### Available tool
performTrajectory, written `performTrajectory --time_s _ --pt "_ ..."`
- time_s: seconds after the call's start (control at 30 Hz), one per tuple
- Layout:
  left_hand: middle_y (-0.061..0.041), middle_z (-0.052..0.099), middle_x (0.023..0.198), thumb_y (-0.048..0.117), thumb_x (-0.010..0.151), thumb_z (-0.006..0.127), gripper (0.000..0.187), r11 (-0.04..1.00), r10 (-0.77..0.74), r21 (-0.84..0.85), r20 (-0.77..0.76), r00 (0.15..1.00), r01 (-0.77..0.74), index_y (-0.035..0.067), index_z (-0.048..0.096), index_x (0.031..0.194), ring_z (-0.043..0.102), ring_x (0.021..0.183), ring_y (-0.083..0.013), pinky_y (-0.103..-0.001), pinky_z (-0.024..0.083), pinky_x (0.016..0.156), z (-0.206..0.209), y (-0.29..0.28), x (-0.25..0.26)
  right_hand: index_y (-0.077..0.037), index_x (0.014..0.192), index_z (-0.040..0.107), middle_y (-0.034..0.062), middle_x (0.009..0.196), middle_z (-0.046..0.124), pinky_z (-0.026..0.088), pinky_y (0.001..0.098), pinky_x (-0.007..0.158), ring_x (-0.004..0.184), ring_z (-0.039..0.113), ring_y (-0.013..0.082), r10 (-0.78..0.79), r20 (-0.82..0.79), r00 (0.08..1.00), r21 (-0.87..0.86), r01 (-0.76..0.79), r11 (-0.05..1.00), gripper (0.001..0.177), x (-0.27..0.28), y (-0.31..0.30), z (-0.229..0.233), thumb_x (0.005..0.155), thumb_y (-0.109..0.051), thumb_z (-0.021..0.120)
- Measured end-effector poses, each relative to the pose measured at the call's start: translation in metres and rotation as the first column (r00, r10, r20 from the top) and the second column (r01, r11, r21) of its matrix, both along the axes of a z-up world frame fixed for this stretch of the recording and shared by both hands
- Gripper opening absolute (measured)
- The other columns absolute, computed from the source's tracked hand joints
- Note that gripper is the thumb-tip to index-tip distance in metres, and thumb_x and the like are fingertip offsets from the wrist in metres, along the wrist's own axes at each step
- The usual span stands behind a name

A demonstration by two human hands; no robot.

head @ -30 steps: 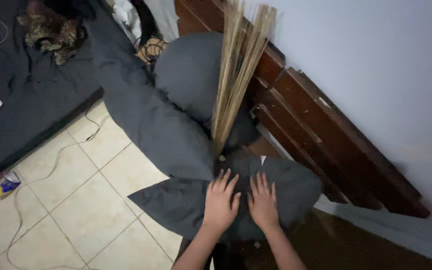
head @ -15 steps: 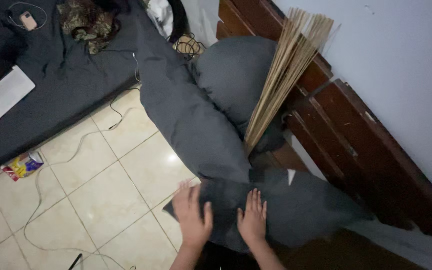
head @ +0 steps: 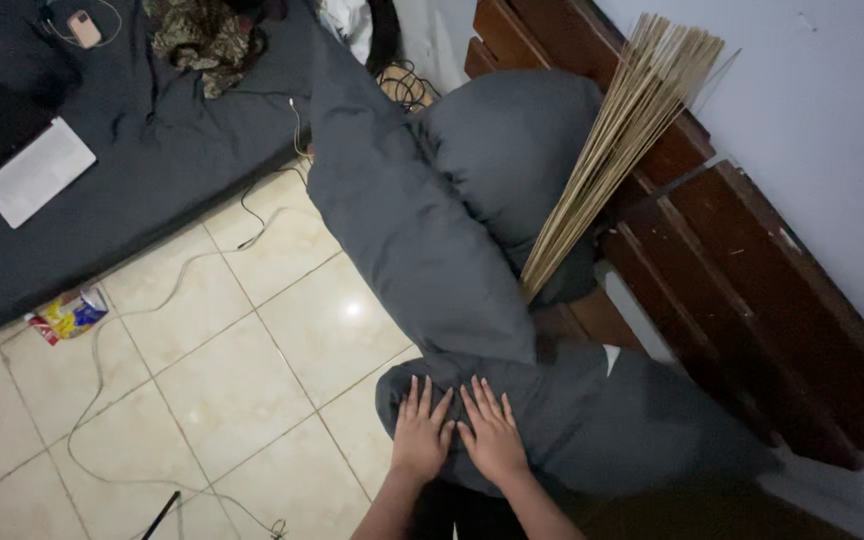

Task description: The person places a pillow on a wooden bench, then uses a broom to sweep the pillow and bench surface. The person repeatedly pats and adjusts the pillow with both hands.

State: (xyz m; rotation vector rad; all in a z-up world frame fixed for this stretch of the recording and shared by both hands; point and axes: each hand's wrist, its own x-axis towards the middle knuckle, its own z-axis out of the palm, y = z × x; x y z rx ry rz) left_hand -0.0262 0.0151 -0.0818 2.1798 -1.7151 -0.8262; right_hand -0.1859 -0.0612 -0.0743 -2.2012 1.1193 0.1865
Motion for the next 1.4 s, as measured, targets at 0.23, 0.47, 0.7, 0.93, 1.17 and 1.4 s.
performTrajectory --time_s 0.23,0.47,0.7,0.93,1.17,1.4 --pt "-0.025 0.027 0.161 0.033 0.097 0.057 0.055 0.989 0.080 0.116 0.089 0.993 -0.090 0.012 0.049 0.147 0.014 0.152 -0.0475 -0.060 0.016 0.122 0.058 -0.029 0.009 -0.006 0.132 0.064 0.0110 0.153 0.050 0.029 0.0456 0.125 0.150 0.040 0.0285 -0.117 0.306 0.945 -0.077 0.147 0.986 0.036 -0.008 -0.011 0.016 0.099 -0.018 0.060" --pt "-0.025 0.040 0.162 0.022 0.101 0.054 0.060 0.925 -0.076 -0.380 -0.166 0.983 0.007 -0.005 0.045 0.154 0.029 0.157 -0.0431 -0.054 0.019 0.130 0.086 -0.067 -0.086 0.003 0.143 0.052 0.0240 0.160 0.041 0.036 0.0475 0.119 0.149 0.039 0.0390 -0.452 0.422 0.786 -0.122 0.543 0.831 0.047 -0.068 -0.074 0.077 0.096 0.002 0.048" --pt "-0.020 0.040 0.161 0.026 0.096 0.057 0.062 0.985 -0.157 -0.093 -0.126 0.979 0.146 0.002 0.044 0.151 0.028 0.155 -0.0384 -0.050 0.022 0.129 0.104 -0.113 -0.145 0.008 0.153 0.039 0.0294 0.160 0.034 0.022 0.0584 0.123 0.149 0.030 0.0430 -0.333 0.158 0.930 -0.526 0.364 0.768 0.061 -0.139 -0.087 0.074 0.099 -0.013 0.061" --pt "-0.024 0.035 0.162 0.027 0.101 0.057 0.063 0.890 -0.260 -0.404 -0.067 0.963 0.212 0.000 0.039 0.155 0.026 0.151 -0.0437 -0.056 0.019 0.120 0.086 -0.125 -0.181 -0.002 0.153 0.045 0.0199 0.158 0.048 0.034 0.0517 0.127 0.151 0.042 0.0336 -0.543 0.492 0.680 -0.137 0.676 0.724 0.054 -0.185 -0.104 0.103 0.100 -0.012 0.049" --pt "-0.014 0.034 0.165 0.031 0.102 0.048 0.061 0.940 -0.277 -0.245 -0.143 0.950 0.237 0.008 0.038 0.157 0.023 0.159 -0.0345 -0.050 0.016 0.134 0.115 -0.131 -0.231 -0.002 0.156 0.037 0.0278 0.165 0.025 0.016 0.0649 0.116 0.156 0.016 0.0478 -0.435 -0.161 0.886 -0.203 0.401 0.893 0.090 -0.207 -0.078 0.073 0.081 -0.032 0.076" --pt "-0.012 0.012 0.169 0.035 0.103 0.038 0.066 0.809 -0.586 0.076 0.019 0.810 0.583 0.011 0.019 0.161 0.007 0.155 -0.0332 -0.050 0.005 0.123 0.037 -0.125 -0.249 0.001 0.157 0.046 0.0224 0.166 0.039 0.026 0.0510 0.131 0.159 0.029 0.0356 -0.430 0.641 0.636 -0.481 0.769 0.420 0.045 -0.250 -0.097 0.141 0.113 -0.005 0.052"
